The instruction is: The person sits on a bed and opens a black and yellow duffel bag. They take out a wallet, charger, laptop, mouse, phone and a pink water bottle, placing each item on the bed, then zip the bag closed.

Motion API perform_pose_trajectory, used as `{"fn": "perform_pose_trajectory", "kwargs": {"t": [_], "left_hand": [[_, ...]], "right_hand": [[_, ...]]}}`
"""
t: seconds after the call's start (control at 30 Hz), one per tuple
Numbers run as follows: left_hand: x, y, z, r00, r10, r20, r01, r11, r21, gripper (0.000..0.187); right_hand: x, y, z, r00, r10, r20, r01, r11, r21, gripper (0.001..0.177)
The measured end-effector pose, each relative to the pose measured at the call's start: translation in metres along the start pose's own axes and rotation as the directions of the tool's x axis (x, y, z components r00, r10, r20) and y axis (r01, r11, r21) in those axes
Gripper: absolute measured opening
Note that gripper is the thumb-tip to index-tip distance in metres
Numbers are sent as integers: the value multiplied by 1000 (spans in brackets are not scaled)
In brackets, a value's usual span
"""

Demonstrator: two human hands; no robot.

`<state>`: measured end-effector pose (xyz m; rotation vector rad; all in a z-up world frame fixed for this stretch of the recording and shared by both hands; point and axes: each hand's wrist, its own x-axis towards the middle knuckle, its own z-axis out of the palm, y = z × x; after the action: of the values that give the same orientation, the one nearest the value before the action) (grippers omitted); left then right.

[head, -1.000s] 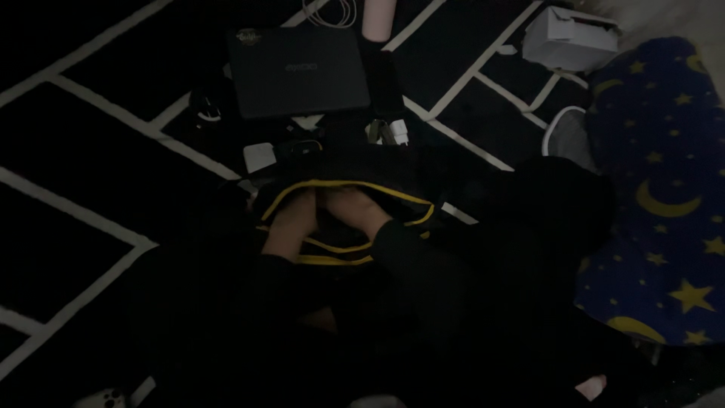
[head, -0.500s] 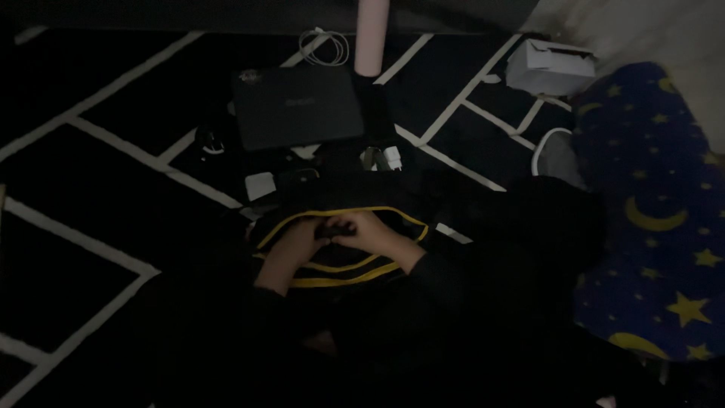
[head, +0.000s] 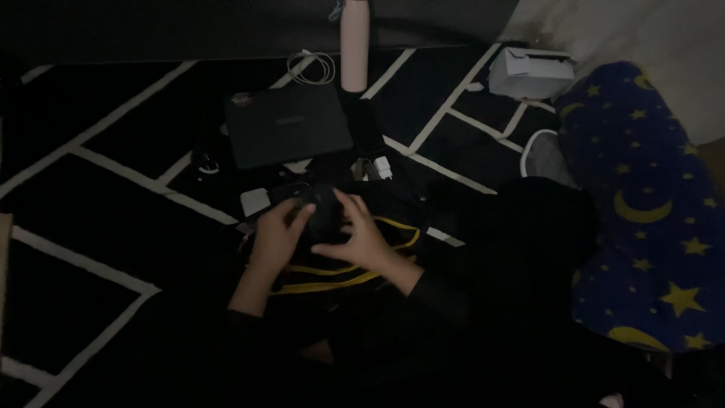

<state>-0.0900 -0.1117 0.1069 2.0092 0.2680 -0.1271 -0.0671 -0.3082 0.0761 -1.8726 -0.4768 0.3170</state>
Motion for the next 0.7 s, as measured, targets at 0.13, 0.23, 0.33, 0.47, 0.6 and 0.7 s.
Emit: {"fn": "perform_pose_trajectory", "kwargs": {"t": [0.13, 0.23, 0.33, 0.47, 0.6, 0.7], "left_hand": [[23, -2, 5, 993, 117, -31, -118, 991, -56, 51], [48, -10, 16, 997, 69, -24, -70, 998, -4, 52], [79, -23, 27, 993, 105, -58, -109, 991, -77, 54], [113, -39, 40, 979, 169, -114, -174, 984, -33, 47], [136, -51, 50, 983, 166, -79, -173, 981, -83, 38], [152, -57, 52, 996, 85, -5, -86, 992, -88, 37]], "right_hand": [[18, -15, 22, 976, -76, -204, 20, 965, -262, 106], [38, -6, 18, 962, -47, -268, -36, 954, -296, 100], [65, 10, 11, 940, -140, -311, -9, 901, -434, 91], [105, 33, 3, 926, -113, -360, -76, 879, -471, 88], [153, 59, -5, 920, -47, -390, -163, 858, -488, 89], [184, 82, -13, 912, -22, -410, -199, 851, -487, 88]]}}
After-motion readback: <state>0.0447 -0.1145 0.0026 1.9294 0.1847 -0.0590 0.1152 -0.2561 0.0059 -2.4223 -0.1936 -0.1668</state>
